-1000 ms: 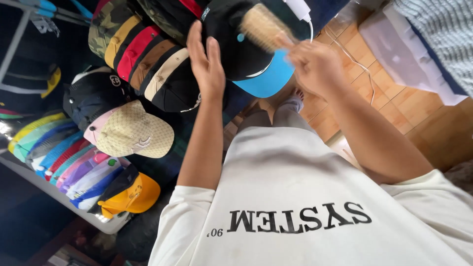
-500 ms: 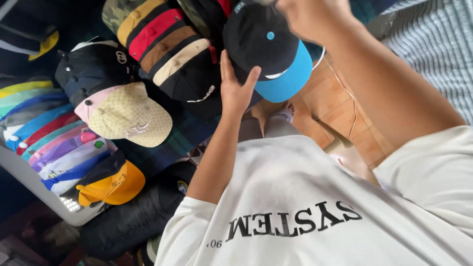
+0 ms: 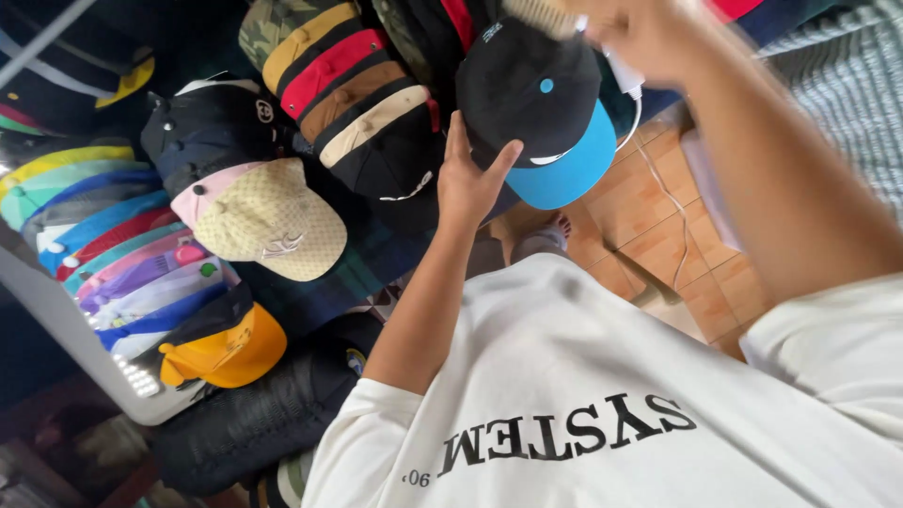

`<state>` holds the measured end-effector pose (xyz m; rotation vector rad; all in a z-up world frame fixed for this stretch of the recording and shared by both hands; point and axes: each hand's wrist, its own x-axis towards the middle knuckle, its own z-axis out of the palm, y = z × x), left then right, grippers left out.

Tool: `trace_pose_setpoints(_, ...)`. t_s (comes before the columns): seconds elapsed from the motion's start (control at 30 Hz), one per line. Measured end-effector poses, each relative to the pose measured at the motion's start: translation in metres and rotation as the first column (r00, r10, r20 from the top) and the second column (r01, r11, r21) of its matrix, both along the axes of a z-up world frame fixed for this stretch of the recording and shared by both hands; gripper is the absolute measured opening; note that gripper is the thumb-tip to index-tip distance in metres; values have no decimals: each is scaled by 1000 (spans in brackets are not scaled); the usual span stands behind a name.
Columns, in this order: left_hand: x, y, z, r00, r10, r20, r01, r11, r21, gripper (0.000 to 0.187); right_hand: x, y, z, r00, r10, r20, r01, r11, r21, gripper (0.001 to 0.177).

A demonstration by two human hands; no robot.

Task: Cleaning and organizing a collection of baseball caps using a brush and a hair dryer.

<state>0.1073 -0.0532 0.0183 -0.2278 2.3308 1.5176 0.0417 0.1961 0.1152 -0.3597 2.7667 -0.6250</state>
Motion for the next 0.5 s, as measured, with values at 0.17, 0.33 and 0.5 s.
trace_pose_setpoints(0.17,2,-5,1,996,-88,33,91,991,-99,118,71,17,-59,948,-35,-317,-47,968,-248,36)
trace_pose_setpoints(0.33,-4,-6,3,997,-76,17,77,996,-38,110,85,25,-79,886,-373,-276,253,887,-387,43)
trace_pose_setpoints(0.5,-1,-4,13,994,-47,95,47,999,2,112,80,19,-86,888,-157,-432,42,964,-264,39)
